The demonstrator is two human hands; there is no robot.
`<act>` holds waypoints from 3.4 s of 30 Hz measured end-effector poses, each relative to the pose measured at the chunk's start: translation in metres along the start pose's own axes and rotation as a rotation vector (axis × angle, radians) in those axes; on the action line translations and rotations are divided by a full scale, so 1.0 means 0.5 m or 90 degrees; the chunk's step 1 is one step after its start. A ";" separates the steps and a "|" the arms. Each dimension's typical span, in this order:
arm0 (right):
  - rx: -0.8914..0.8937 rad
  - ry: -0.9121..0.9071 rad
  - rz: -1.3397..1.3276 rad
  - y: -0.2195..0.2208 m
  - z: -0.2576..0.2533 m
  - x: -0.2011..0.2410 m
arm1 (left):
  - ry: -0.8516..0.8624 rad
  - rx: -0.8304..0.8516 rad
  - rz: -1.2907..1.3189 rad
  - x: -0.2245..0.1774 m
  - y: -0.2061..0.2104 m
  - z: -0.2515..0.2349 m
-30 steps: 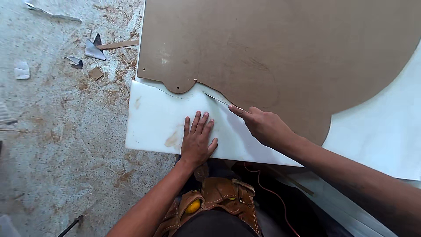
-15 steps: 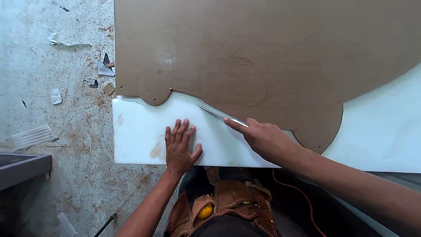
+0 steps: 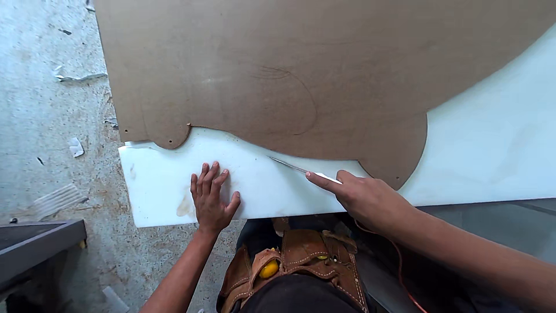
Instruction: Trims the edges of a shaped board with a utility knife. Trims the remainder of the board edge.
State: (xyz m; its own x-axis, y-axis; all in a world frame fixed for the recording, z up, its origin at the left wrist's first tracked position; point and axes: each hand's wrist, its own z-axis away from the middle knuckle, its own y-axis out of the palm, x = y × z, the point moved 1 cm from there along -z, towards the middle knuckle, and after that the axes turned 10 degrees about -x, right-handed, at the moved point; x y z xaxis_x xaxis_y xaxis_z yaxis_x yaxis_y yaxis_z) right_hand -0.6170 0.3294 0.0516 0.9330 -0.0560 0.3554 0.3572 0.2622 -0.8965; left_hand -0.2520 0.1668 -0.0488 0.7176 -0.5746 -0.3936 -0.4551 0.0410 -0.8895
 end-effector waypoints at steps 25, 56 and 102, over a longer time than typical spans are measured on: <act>-0.042 0.182 -0.037 -0.123 0.399 -0.142 | 0.072 0.024 0.170 -0.164 0.001 -0.012; -0.225 0.471 -0.029 0.027 0.816 -0.094 | 0.427 0.210 0.162 -0.369 0.085 0.029; -0.146 0.702 -0.079 -0.062 0.273 -0.182 | 0.282 0.113 0.044 -0.436 0.287 -0.436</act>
State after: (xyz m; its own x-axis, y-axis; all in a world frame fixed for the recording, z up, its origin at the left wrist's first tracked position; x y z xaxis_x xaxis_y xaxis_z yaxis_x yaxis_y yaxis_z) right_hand -0.7188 0.4578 0.0829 0.3783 -0.9180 0.1192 0.3438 0.0198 -0.9388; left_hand -0.5887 0.1196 -0.0400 0.3775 -0.8570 -0.3508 -0.3690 0.2082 -0.9058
